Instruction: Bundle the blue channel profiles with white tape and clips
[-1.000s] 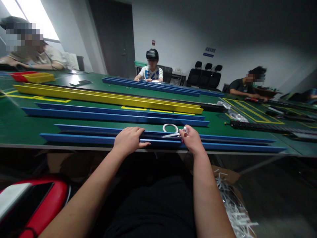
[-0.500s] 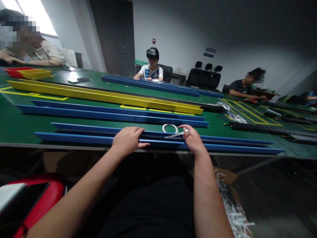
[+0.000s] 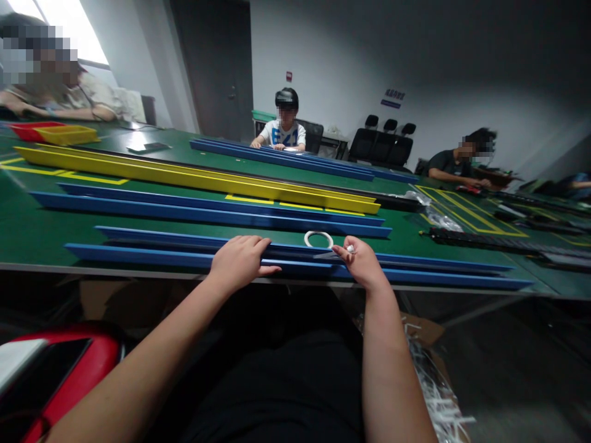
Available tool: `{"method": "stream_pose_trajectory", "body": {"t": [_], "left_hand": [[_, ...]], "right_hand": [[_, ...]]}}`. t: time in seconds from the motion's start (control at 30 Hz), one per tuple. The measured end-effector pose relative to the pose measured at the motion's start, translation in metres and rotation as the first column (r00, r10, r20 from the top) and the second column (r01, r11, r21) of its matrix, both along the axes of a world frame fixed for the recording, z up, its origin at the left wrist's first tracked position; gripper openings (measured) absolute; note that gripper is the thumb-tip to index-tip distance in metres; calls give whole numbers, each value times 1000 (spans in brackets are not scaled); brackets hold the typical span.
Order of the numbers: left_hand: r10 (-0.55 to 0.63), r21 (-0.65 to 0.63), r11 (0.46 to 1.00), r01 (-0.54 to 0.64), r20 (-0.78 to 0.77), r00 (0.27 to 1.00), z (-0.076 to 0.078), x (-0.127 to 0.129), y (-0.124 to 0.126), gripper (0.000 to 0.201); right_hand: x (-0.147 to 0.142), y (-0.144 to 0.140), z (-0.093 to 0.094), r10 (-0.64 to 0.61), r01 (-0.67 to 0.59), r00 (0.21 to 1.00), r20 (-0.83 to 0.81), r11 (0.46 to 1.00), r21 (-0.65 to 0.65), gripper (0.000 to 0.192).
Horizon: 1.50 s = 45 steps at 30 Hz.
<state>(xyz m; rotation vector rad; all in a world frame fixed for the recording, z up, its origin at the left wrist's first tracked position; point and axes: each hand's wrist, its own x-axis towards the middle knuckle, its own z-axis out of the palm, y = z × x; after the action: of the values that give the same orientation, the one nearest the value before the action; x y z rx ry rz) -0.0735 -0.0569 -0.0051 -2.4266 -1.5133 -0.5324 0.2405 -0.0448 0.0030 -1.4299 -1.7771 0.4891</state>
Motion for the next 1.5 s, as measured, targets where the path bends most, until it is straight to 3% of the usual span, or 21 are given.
{"method": "stream_pose_trajectory", "body": {"t": [0.2,0.33,0.6,0.93,1.07,1.5], "left_hand": [[-6,-6,1000,6,15,1000,1,0,0,66],[5,-17,1000,-4,21,1000,1,0,-1,65],[-11,0,1000,11,16,1000,0,-1,-1,66],[-13,12,1000,13,0,1000,-2,-1,1,67],[-16,14,1000,16,12,1000,-3,-1,2,67],[-13,15,1000,13,7,1000,-1,-1,0,66]], "right_hand": [[-1,-3,1,53,-58,995,-84,996,-63,29],[0,-4,1,67,-71,991,-118,997,-28,18],[-1,-2,1,77,-78,992,-101,997,-6,34],[-2,2,2,-10,10,998,66,1000,-1,42],[-2,1,4,16,-15,994,105,1000,-7,47],[-4,-1,3,-32,29,999,30,997,73,25]]}}
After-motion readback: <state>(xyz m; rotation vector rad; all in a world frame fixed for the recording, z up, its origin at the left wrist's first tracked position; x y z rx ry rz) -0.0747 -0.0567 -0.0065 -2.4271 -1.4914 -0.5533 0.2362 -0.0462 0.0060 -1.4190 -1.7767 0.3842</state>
